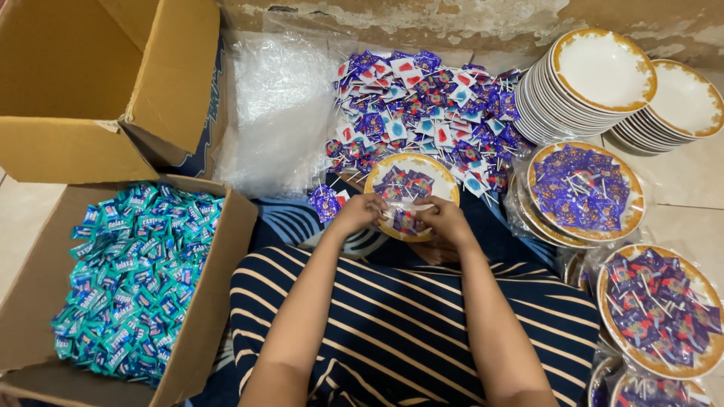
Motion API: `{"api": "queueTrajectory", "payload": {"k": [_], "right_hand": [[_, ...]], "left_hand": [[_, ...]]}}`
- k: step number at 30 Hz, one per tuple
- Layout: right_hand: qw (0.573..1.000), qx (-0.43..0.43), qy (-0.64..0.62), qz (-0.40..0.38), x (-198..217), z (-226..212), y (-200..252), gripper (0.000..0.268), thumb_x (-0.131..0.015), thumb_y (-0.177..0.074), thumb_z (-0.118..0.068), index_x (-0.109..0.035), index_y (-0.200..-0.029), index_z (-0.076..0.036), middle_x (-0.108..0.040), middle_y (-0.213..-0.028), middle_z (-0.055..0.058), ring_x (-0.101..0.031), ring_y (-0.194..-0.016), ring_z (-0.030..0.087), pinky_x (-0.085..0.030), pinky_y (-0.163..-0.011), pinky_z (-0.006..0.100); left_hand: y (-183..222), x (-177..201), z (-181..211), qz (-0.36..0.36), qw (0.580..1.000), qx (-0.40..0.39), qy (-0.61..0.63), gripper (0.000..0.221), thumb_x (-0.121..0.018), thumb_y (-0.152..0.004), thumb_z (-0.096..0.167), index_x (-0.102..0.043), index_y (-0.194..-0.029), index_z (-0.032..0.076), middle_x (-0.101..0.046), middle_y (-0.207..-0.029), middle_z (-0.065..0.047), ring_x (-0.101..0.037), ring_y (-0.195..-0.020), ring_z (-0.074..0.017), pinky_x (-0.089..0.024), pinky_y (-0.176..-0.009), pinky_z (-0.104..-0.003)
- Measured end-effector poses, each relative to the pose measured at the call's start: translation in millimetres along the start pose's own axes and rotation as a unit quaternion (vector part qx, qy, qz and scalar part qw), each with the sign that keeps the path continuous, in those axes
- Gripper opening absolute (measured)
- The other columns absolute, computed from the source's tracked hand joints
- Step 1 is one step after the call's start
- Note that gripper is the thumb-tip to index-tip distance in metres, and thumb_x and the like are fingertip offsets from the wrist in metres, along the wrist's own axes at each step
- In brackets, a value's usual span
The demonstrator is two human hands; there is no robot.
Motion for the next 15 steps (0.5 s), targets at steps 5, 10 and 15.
{"api": "queueTrajectory", "payload": {"k": [5, 10, 15], "right_hand": [[0.997, 0.034, 0.071, 0.006, -15.8, 12.5, 0.8, 0.032, -0.071, -0.08, -0.024, -0.077, -0.111, -0.023, -0.08, -0.084, 0.005, -0.076, -0.086, 0.026, -0.058, -0.085, 0.039], [0.995, 0.026, -0.047, 0.08, -5.7, 5.1, 8.4, 0.031, -0.066, -0.08, -0.014, -0.076, -0.11, -0.012, -0.076, -0.086, 0.011, -0.076, -0.069, 0.024, -0.062, -0.056, 0.034], [0.987, 0.039, -0.044, 0.147, -1.0, 17.9, -4.6, 0.023, -0.068, -0.083, -0.016, -0.078, -0.102, -0.012, -0.075, -0.078, 0.01, -0.074, -0.064, 0.021, -0.06, -0.052, 0.032]], "left_hand": [[-8.6, -8.6, -17.3, -0.003, 0.997, 0.007, -0.071, 0.023, -0.062, -0.079, 0.007, -0.073, -0.099, 0.013, -0.078, -0.081, -0.006, -0.076, -0.069, -0.0201, -0.057, -0.078, -0.031], [-6.4, -15.9, -14.2, 0.04, 0.96, 0.03, -0.274, 0.018, -0.064, -0.088, 0.022, -0.073, -0.104, 0.024, -0.079, -0.094, -0.002, -0.075, -0.097, -0.0301, -0.058, -0.087, -0.043], [-25.9, -57.4, -49.6, 0.043, 0.864, -0.129, -0.484, 0.026, -0.06, -0.089, 0.012, -0.067, -0.112, 0.021, -0.074, -0.102, 0.0, -0.073, -0.099, -0.0238, -0.06, -0.084, -0.04]]}}
Point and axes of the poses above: each hand's wrist, its own y-axis away from the middle knuckle, its own x-axis out of the back of the hand, z = x × y, the point moved 1 cm from there along -y, towards the middle knuckle
